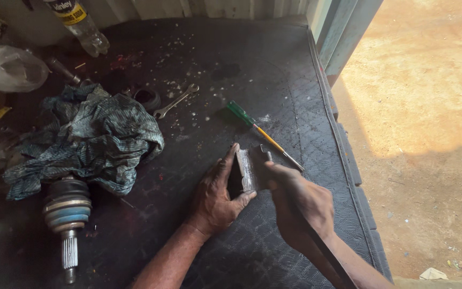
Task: The person holds a small metal bracket on a workbench and files its edges with a flat file, repositioning and turning the bracket repeatedly. They use a screwdriver to scrape inside the bracket, wipe it with a rag, and hold a wrench against it while continuing to file.
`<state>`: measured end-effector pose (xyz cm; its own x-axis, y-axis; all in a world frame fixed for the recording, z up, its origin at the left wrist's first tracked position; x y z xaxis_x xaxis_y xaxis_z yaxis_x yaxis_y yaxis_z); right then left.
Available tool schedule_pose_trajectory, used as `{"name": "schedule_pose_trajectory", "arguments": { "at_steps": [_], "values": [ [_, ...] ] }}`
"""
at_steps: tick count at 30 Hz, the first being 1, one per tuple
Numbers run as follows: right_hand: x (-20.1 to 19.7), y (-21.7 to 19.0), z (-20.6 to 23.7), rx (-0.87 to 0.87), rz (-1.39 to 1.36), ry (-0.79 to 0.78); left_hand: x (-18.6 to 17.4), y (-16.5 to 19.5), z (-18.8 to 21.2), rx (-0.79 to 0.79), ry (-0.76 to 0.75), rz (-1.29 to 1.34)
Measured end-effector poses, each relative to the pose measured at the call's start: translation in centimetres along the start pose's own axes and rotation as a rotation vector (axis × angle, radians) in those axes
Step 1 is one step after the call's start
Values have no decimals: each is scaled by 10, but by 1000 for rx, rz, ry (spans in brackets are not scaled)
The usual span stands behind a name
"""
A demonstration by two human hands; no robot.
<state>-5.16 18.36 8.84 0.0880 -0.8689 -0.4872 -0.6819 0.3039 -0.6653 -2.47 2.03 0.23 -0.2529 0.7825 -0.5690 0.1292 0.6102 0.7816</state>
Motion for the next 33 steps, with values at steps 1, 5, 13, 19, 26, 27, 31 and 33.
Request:
{"name": "schedule_pose_trajectory", "arguments": {
  "at_steps": [1,5,13,19,26,27,31,33],
  "values": [
    [11,13,2,145,64,-140,1,-2,1,-24,-11,6],
    [11,22,4,283,122,-140,-2,7,2,84,42,11],
    [10,15,-3,224,99,-87,-3,6,-2,54,31,1],
    [22,35,6,469,266,-378,0,5,2,16,15,26],
    [21,25,1,378,163,-318,4,-6,0,-122,-55,65],
    [23,34,6,502,205,-362,1,-1,-1,-60,-26,30],
    [14,15,-6,243,46,-149,-2,5,1,28,24,-48],
    [32,35,7,489,174,-445,-1,3,0,19,13,-18]
  ]
}}
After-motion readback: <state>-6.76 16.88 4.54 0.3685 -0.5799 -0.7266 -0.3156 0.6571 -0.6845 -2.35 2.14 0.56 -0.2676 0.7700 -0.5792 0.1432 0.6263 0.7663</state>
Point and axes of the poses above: each hand's wrist, its own z-axis away from the middle knuckle, its own x-axis out of the palm, y = z × x, the point moved 8 cm from there along -z, towards the middle knuckle, and after that the axes turned 2 degrees about y, right-handed, at the moved point
